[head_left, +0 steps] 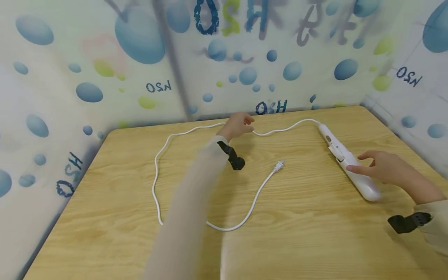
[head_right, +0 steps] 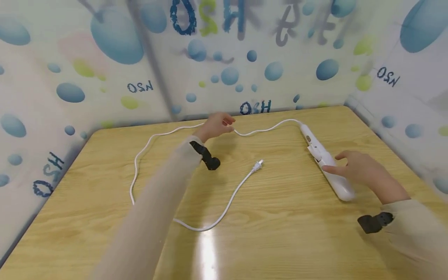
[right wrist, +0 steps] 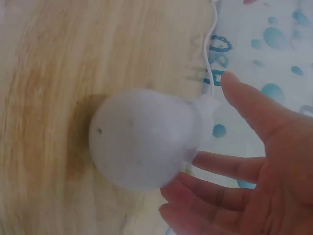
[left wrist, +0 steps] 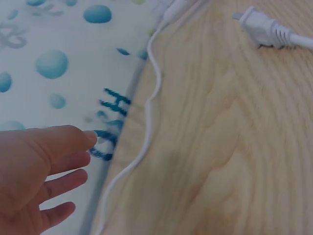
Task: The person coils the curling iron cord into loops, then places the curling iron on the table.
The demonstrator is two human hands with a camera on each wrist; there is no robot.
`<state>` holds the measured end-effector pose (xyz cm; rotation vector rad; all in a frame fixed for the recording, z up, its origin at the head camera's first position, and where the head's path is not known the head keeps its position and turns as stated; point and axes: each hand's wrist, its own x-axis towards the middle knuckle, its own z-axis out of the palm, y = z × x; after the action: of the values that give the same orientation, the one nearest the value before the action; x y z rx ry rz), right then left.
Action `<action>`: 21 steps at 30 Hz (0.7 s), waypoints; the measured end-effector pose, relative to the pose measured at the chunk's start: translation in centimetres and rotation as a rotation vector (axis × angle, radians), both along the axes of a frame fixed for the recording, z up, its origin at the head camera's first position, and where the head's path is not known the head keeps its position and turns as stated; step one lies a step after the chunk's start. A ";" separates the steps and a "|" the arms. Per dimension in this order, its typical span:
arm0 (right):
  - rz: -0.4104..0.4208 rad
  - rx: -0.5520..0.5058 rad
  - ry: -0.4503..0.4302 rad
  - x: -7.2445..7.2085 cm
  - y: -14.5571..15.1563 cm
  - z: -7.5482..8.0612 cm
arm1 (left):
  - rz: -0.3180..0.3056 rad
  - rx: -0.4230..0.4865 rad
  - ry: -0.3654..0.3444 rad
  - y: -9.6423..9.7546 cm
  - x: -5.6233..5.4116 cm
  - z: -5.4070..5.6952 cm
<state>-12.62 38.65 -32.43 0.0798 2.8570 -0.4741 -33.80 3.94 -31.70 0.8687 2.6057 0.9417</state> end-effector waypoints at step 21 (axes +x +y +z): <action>-0.048 0.004 -0.005 -1.1 -1.0 -1.8 | 0.058 -0.183 0.111 4.8 -0.8 -4.2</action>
<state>-13.67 37.70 -34.24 0.1500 2.8571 -0.4769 -34.63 8.79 -35.90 0.8233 2.7722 0.6720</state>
